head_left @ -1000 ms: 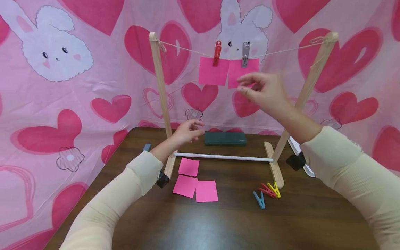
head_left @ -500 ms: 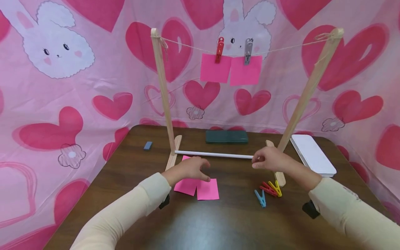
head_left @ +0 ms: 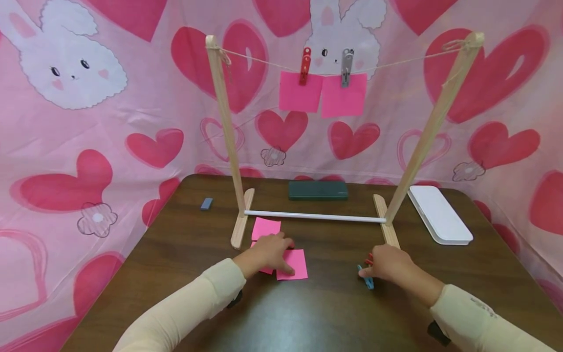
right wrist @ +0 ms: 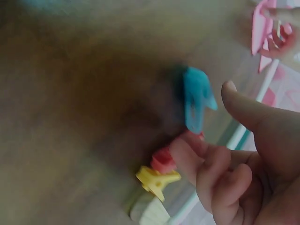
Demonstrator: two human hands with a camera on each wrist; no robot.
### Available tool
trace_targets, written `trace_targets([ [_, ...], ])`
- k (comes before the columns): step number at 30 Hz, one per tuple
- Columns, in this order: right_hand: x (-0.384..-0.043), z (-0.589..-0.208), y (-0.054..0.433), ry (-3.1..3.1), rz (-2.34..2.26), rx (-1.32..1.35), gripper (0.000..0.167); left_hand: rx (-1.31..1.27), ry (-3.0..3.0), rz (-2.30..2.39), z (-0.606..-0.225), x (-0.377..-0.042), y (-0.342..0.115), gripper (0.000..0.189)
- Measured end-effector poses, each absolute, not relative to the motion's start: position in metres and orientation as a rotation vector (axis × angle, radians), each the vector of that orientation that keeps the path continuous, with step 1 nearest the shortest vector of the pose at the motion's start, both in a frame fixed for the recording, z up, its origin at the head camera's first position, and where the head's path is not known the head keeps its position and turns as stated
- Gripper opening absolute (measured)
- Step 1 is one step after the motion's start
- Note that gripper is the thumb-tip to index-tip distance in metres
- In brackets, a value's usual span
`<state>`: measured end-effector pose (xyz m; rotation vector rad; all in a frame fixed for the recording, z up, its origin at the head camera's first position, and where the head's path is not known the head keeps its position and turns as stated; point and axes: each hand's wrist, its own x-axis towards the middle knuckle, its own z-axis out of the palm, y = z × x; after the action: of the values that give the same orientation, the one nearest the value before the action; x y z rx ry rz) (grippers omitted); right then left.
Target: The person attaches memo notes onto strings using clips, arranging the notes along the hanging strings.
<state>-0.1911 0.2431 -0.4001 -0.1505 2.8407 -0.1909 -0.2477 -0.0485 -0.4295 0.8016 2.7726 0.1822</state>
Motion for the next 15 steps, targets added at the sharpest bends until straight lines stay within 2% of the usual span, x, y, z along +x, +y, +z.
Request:
trace_targets([
  [8, -0.186, -0.416, 0.236, 2.913, -0.23, -0.13, 0.042, 0.791, 2.774, 0.243, -0.432, -0.245, -0.043, 0.052],
  [15, -0.187, -0.423, 0.228, 2.983, -0.217, -0.144, 0.047, 0.799, 2.818, 0.236, -0.436, -0.242, -0.036, 0.058],
])
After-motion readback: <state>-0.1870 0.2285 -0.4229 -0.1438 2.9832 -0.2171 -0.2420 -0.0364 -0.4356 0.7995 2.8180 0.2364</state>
